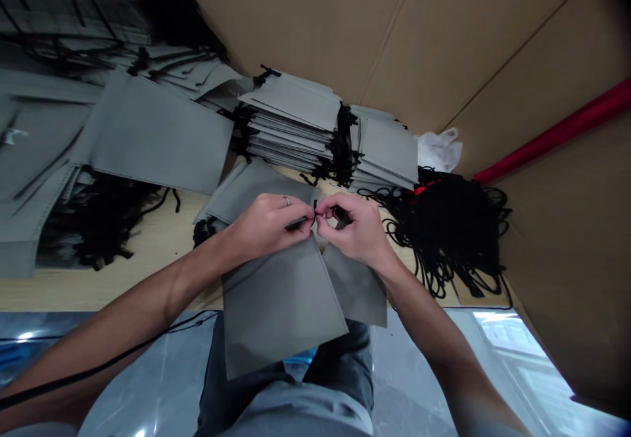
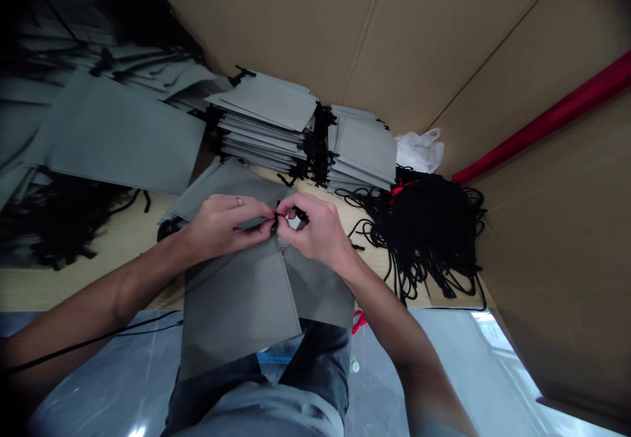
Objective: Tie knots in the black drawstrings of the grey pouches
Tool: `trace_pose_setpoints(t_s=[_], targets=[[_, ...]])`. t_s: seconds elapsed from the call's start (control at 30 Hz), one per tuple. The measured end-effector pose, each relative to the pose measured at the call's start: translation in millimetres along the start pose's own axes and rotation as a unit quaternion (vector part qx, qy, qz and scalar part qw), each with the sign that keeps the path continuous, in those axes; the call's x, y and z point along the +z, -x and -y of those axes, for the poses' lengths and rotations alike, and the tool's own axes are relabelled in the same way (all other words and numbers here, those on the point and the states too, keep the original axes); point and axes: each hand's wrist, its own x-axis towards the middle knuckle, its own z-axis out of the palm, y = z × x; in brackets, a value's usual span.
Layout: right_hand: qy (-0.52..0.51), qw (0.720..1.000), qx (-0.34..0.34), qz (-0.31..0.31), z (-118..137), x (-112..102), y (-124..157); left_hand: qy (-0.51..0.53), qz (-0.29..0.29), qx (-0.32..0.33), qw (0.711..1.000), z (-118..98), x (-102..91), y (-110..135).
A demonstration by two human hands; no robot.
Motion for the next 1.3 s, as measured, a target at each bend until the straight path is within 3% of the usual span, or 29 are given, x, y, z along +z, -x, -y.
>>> trace_pose_setpoints(t_s=[0.2,0.37,0.5,0.6,0.67,0.73,0.8,0.9,1.0,1.17,1.3], targets=[[-0.141,0.988,0.068,0.001,-3,2,-1,0.111,-0.041,-0.104,0.988,-12,-10.5,-8],[-0.217,0.972,0.094,0.001,-2,2,-6,0.246,-0.043,-0.168,0.954,-12,-11.4,-10],[-0.173,0.978,0.096,-0.058,-1,3,-6,0.337,-0.033,-0.231,0.912,-7,-3.6,-10],[-0.122,0.985,0.073,-0.100,-2,4,-3,0.408,0.028,-0.270,0.872,-4,1.7,-11],[-0.099,0.990,0.044,-0.095,-2,1,-2,0.426,0.054,-0.272,0.861,-3,3.3,-12],[-0.081,0.994,0.017,-0.074,-2,-4,-1,0.410,0.057,-0.265,0.871,-2,2.6,-11],[-0.075,0.996,0.005,-0.048,-2,-10,-3,0.352,0.052,-0.250,0.901,-3,-0.3,-11],[-0.112,0.993,0.015,0.024,-4,-21,-5,0.241,0.049,-0.207,0.947,-6,-7.2,-10],[-0.160,0.983,0.037,0.077,-6,-27,-6,0.188,0.043,-0.165,0.967,-10,-13.4,-11],[-0.170,0.982,0.056,0.060,-8,-26,-6,0.128,0.033,-0.129,0.983,-17,-17.6,-14],[-0.195,0.978,0.067,0.041,-8,-21,-6,0.109,0.032,-0.145,0.983,-19,-19.1,-14]])
